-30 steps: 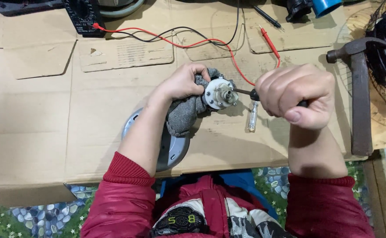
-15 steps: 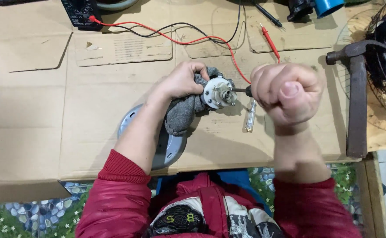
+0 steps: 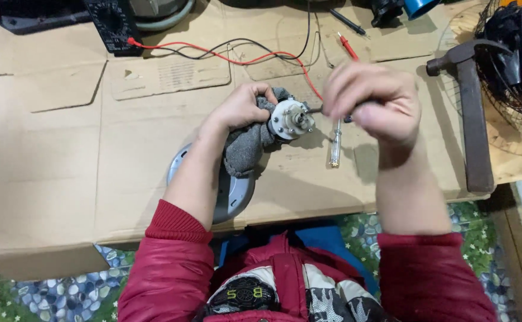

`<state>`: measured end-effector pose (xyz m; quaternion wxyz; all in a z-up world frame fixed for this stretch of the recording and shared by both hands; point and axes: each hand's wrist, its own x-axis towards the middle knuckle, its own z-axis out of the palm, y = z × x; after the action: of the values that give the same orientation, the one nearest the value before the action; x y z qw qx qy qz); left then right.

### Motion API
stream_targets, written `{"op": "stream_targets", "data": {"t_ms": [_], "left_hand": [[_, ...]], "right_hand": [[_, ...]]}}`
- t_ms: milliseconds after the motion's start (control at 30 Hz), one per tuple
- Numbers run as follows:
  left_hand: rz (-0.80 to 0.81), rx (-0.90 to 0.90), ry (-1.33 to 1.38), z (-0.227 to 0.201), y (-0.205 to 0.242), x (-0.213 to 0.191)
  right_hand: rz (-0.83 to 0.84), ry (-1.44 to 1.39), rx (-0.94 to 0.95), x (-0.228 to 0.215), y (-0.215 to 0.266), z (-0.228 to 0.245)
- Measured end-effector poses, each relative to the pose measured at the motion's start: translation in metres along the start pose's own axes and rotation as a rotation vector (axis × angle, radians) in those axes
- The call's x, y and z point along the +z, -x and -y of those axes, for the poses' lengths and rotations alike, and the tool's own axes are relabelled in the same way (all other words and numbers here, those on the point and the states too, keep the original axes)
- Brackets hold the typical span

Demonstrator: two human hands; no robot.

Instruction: The person uses a hammer to tap a metal component wrapped in a cloth, then uses a screwdriver to tighten screws on the component.

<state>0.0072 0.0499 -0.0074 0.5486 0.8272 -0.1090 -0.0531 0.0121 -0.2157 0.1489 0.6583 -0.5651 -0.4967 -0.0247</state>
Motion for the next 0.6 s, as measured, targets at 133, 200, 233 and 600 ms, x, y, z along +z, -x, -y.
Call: {"op": "stream_targets", "data": {"t_ms": [133,200,233,600], "left_hand": [[-0.02,-0.034,0.043,0.0,-0.001,-0.001],[0.015,-0.017,0.021,0.004,-0.001,-0.001],[0.011,-0.022,0.034,0.005,-0.001,0.0],[-0.018,-0.095,0.05,-0.001,-0.001,-0.002]], "right_hand": [[0.55,-0.436,-0.12,-0.021,-0.036,-0.027],[0.653,-0.625,-0.11,-0.022,-0.034,-0.037],[0.446,-0.629,-0.066,-0.017,-0.029,-0.037],[-0.792,-0.009,-0.231,0.032,0.03,-0.024]]}}
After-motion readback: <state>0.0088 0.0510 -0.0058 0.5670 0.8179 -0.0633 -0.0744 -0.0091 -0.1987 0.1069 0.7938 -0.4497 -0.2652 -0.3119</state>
